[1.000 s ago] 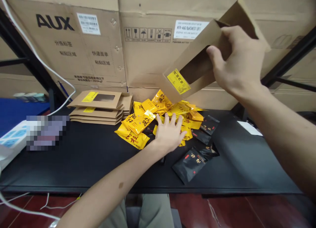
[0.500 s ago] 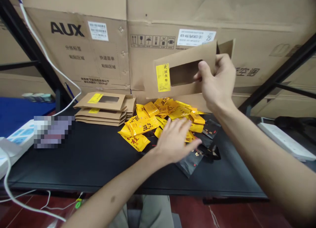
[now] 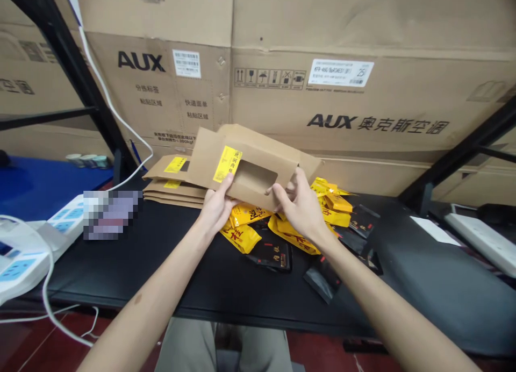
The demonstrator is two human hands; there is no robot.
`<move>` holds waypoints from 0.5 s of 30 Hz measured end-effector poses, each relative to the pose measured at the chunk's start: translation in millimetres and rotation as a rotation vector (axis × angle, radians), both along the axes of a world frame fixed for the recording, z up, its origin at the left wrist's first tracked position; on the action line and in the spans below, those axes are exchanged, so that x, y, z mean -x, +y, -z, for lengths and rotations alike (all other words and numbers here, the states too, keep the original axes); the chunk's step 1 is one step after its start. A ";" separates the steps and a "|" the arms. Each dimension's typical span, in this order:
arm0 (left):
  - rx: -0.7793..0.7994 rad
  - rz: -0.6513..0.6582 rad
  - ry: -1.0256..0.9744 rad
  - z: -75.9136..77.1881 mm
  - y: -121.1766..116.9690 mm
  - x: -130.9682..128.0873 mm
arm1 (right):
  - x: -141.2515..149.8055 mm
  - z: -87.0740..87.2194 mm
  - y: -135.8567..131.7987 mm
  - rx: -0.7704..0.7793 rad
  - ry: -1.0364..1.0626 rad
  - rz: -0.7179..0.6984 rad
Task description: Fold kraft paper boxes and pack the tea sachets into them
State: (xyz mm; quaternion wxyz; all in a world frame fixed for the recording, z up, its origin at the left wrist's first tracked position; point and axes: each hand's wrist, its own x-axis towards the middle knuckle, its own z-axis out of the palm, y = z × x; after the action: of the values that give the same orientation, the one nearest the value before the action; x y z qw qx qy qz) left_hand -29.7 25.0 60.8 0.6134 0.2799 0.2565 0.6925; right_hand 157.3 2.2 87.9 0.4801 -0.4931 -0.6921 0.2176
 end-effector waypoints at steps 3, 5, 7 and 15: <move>-0.008 -0.038 -0.019 -1.7 -0.3 7.1 | 0.4 -2.2 3.0 0.074 -0.004 0.007; -0.006 -0.090 -0.033 -4.2 0.1 11.2 | -0.9 -4.7 4.7 0.083 0.076 0.020; 0.010 -0.187 -0.033 -8.6 3.2 18.1 | -4.7 -6.3 5.1 0.039 0.174 0.054; 0.101 -0.678 0.345 -31.2 38.4 82.1 | -42.7 24.2 5.0 -0.072 0.185 0.178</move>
State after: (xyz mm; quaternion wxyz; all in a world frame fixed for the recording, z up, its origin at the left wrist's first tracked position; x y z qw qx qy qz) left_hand -111.8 63.4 92.0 0.3102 0.2612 0.4679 0.7853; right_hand 200.0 7.3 63.7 0.5767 -0.5127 -0.6059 0.1937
